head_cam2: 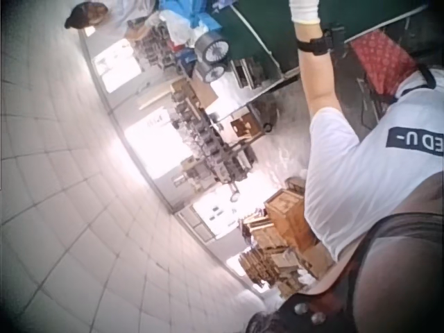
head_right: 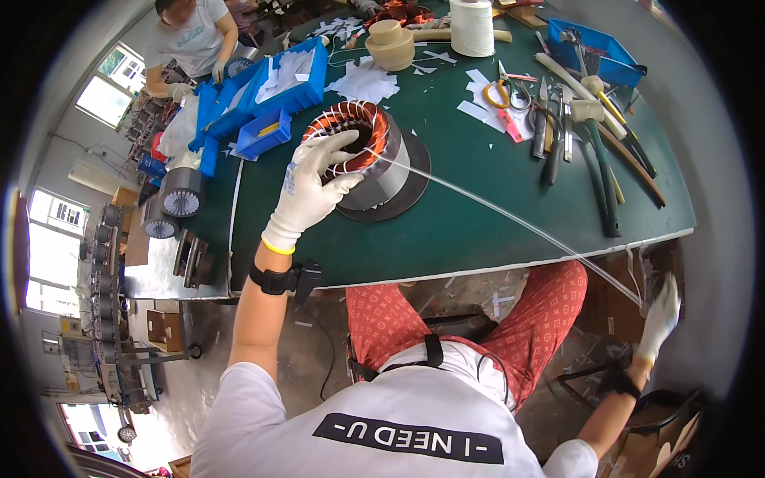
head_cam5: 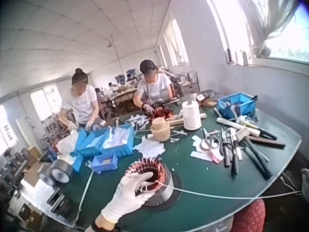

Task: Wiring and finishing an electric motor stator at a factory workbench.

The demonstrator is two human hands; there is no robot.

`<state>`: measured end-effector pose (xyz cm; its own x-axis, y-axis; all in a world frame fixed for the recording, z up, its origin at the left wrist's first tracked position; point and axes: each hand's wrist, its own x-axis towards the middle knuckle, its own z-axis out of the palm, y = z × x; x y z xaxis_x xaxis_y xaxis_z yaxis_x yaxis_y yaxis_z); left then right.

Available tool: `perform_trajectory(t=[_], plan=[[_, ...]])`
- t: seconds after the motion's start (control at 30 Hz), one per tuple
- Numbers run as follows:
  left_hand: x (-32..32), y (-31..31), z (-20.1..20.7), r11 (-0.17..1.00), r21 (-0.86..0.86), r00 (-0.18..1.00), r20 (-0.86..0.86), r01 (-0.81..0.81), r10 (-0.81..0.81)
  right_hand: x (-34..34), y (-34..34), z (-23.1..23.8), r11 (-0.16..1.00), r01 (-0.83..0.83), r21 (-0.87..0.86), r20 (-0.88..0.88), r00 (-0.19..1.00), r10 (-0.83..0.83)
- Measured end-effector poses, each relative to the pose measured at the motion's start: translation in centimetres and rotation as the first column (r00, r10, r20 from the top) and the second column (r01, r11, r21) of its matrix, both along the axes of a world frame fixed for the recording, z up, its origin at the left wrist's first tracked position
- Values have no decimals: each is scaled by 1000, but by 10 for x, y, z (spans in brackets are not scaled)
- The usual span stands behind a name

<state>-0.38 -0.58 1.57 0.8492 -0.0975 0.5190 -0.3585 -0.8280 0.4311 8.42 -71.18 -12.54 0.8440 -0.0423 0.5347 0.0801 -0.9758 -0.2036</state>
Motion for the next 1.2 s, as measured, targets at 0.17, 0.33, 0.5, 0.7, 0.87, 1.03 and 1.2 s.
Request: perform_trajectory(t=[0.17, 0.33, 0.5, 0.7, 0.87, 1.03, 1.2], plan=[[2, 1, -5, 999, 39, 999, 33, 16, -18, -39, 170, 19, 885, -126, 449, -245, 935, 257], [-1, 4, -7, 999, 50, 1000, -2, -9, 9, -30, 430, 121, 559, -579, 594, -2, 694, 720], [2, 0, -8, 998, -60, 998, -71, -7, 3, -10, 517, 139, 312, -512, 800, -18, 499, 866], [0, -4, 3, 1000, -11, 1000, 5, -3, 3, -52, 463, 119, 48, 204, 978, -72, 113, 991], [3, -6, -1, 991, 129, 938, 339, 36, -78, -70, 484, 156, -3, -730, 684, 227, 209, 951], [6, -6, -12, 993, 116, 954, 298, -29, -7, -31, 515, 147, -331, 55, 942, 334, -34, 942], [10, 0, -1, 980, 197, 983, 178, 9, -45, -42, 505, 86, -260, -320, 911, 270, -15, 963]])
